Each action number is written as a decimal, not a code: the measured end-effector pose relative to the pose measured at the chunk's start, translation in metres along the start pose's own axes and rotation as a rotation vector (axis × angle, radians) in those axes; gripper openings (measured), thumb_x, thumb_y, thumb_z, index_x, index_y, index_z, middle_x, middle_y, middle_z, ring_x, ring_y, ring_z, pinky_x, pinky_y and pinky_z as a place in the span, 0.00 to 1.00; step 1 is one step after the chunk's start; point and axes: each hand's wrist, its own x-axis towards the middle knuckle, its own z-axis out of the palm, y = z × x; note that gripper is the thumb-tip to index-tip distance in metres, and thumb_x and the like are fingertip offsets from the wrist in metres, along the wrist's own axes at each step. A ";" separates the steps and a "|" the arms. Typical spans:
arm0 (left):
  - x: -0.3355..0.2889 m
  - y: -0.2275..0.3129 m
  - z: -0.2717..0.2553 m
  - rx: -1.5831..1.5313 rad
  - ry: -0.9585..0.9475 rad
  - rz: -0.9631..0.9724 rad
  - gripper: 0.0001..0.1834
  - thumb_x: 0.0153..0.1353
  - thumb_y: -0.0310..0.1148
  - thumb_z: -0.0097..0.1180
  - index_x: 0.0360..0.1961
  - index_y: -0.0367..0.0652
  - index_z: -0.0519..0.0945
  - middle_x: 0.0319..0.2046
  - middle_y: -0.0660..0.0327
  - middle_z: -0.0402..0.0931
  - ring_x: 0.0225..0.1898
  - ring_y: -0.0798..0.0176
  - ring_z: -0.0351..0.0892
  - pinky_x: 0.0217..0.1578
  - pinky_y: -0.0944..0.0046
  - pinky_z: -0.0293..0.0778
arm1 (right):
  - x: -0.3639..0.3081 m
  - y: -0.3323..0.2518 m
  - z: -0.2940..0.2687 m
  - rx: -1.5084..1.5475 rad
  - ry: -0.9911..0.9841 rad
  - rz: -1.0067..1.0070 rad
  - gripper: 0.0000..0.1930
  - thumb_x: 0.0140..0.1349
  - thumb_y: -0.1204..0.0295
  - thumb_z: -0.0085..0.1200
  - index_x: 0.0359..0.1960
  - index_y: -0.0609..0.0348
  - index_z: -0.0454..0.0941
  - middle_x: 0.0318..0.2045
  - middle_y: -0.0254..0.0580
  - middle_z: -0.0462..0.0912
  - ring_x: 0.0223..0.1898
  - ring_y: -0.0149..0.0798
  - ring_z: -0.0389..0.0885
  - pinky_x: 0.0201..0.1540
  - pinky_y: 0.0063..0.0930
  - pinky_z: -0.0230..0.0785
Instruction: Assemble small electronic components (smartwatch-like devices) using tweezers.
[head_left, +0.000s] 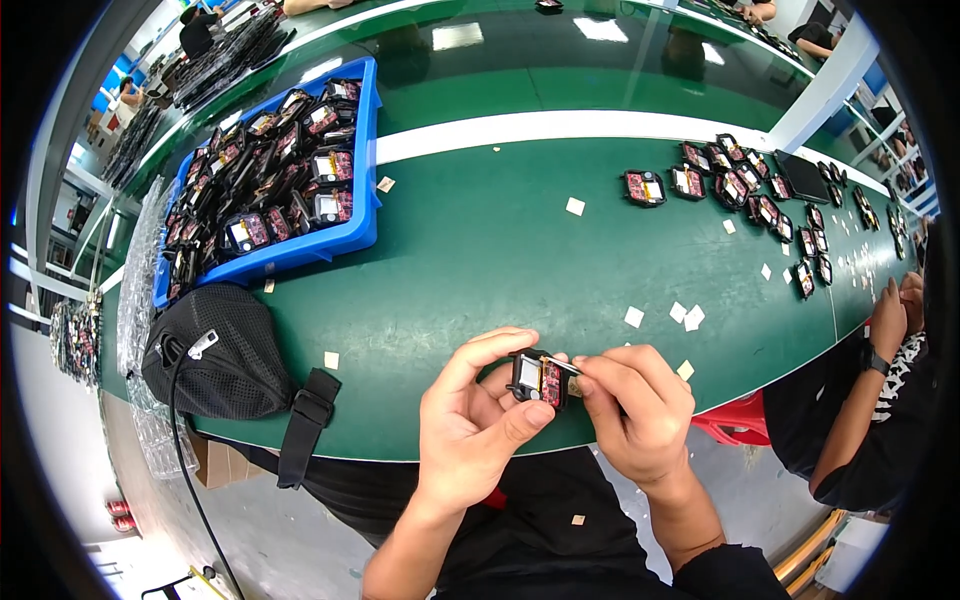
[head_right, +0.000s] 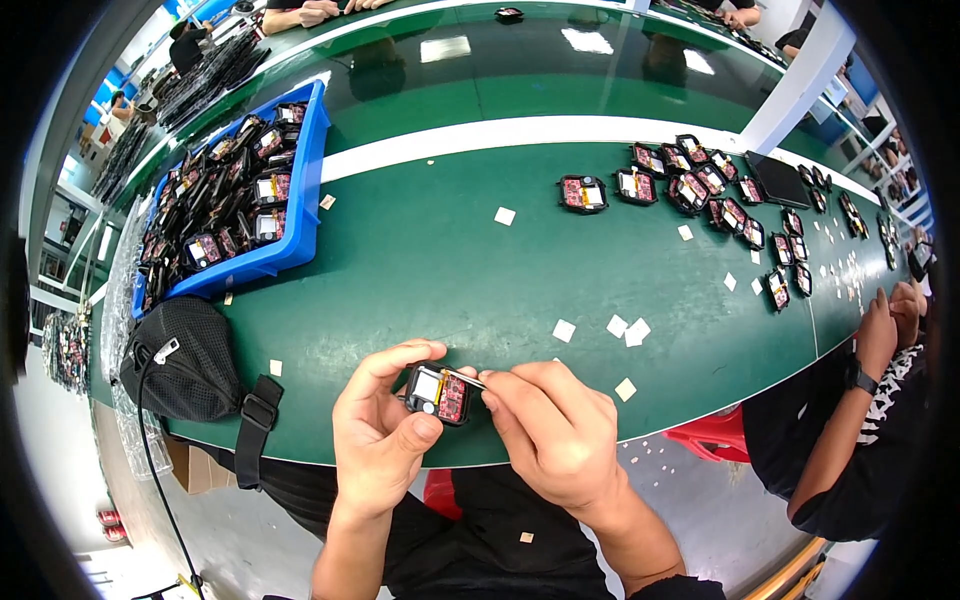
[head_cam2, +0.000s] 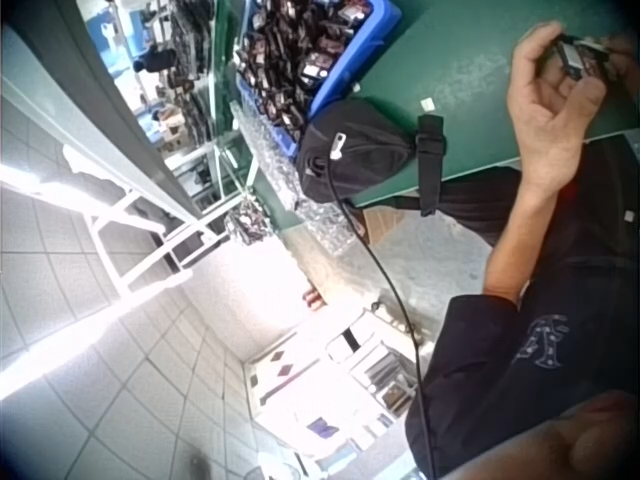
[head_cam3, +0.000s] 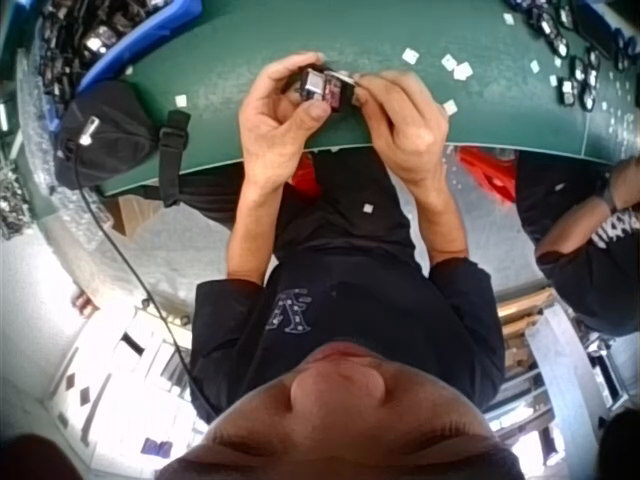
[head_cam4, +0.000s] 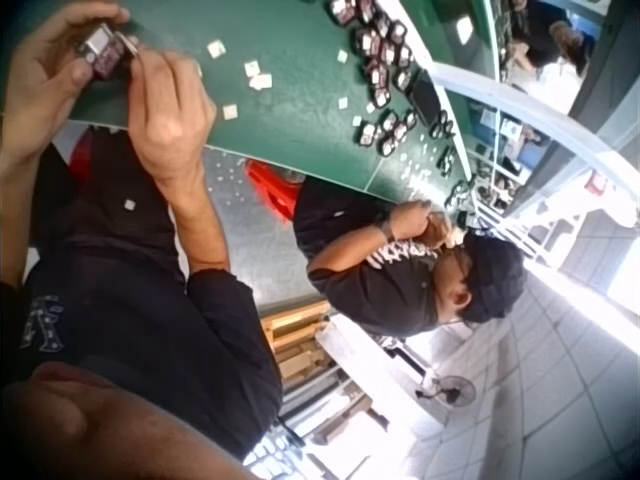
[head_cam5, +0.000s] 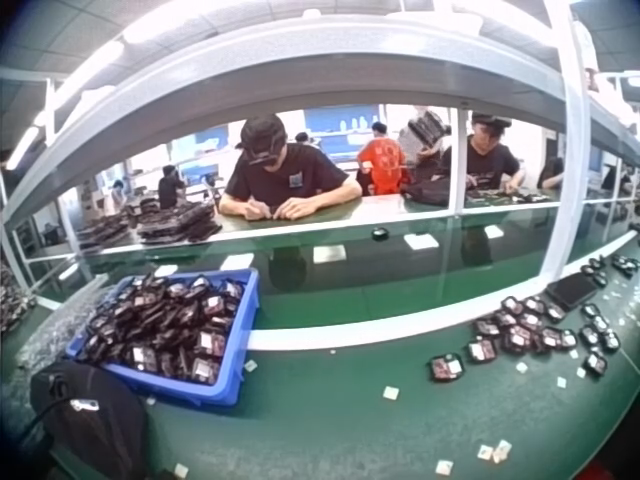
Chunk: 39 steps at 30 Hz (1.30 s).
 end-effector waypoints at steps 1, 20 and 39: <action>0.000 0.000 0.000 -0.010 0.000 0.003 0.35 0.60 0.34 0.78 0.63 0.29 0.75 0.62 0.47 0.73 0.60 0.48 0.82 0.63 0.52 0.80 | 0.000 0.000 0.000 0.001 -0.001 0.000 0.12 0.53 0.83 0.72 0.40 0.63 0.87 0.32 0.40 0.82 0.24 0.38 0.83 0.23 0.31 0.73; 0.000 -0.007 -0.010 0.017 -0.093 0.061 0.30 0.62 0.13 0.68 0.65 0.29 0.74 0.65 0.51 0.68 0.64 0.48 0.80 0.62 0.56 0.82 | -0.002 0.002 0.003 -0.079 -0.034 -0.058 0.14 0.51 0.83 0.72 0.42 0.64 0.87 0.31 0.40 0.82 0.24 0.40 0.83 0.23 0.32 0.74; 0.010 0.023 -0.025 0.005 -0.080 0.185 0.30 0.62 0.17 0.71 0.63 0.32 0.73 0.59 0.50 0.78 0.63 0.53 0.81 0.60 0.58 0.81 | -0.001 -0.005 -0.003 0.063 0.022 0.098 0.08 0.62 0.85 0.65 0.42 0.69 0.86 0.34 0.46 0.84 0.25 0.38 0.85 0.25 0.29 0.74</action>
